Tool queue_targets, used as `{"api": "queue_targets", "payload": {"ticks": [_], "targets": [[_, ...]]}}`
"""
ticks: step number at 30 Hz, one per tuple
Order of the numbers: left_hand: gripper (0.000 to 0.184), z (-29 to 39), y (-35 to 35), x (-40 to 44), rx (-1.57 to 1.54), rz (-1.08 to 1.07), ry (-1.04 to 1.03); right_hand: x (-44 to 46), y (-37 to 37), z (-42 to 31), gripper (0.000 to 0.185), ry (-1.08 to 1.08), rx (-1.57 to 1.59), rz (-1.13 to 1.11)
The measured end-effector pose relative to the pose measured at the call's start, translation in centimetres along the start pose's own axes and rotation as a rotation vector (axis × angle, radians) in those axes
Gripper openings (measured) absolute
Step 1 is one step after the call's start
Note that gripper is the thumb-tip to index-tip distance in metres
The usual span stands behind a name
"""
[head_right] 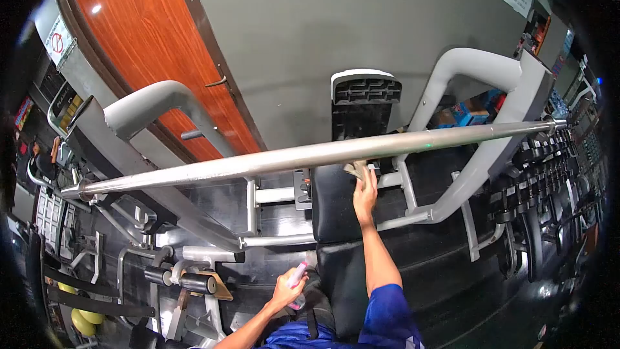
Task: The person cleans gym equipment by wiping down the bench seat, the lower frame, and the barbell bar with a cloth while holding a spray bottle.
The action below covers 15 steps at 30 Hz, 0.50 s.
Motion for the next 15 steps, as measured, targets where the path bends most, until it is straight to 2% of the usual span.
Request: {"api": "queue_targets", "payload": {"ticks": [1, 3, 4, 5, 7, 12, 13, 15], "targets": [[0.018, -0.7, -0.1, -0.1, -0.032, 0.0, 0.031, 1.0, -1.0, -0.8, 0.036, 0.072, -0.082, -0.004], [0.018, -1.5, -0.2, -0.1, -0.099, 0.001, 0.094, 2.1, -3.1, -1.5, 0.034, 0.236, -0.2, -0.22], [0.018, -1.6, -0.2, -0.1, -0.094, 0.013, 0.106, 1.8, -3.5, -2.3, 0.033, 0.237, -0.112, -0.276], [0.018, -1.7, -0.3, 0.0, -0.112, 0.02, 0.134, 0.9, -4.2, -2.0, 0.033, 0.248, -0.133, -0.434], [0.017, -1.3, -0.1, 0.0, -0.146, 0.028, 0.192, -1.9, -4.4, -1.2, 0.035, 0.423, -0.236, -0.375], [0.016, -0.2, 0.4, 0.5, -0.152, 0.093, 0.128, -8.0, -1.4, 0.6, 0.047, 0.398, -0.224, -0.486], [0.017, -0.2, 0.3, 0.6, -0.155, 0.082, 0.147, -9.3, -1.0, 1.5, 0.053, 0.375, -0.216, -0.527], [0.017, -0.3, 0.1, 0.8, -0.159, 0.061, 0.186, -11.0, -0.1, 2.3, 0.052, 0.36, -0.227, -0.545]]}}
Point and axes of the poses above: each hand's wrist, its own x-axis towards the middle knuckle, its own y-axis out of the back of the hand, z = x × y, the point moved 4 cm from there along x, towards the middle knuckle, and after that the axes turned 4 degrees about y, right-handed, at the moved point
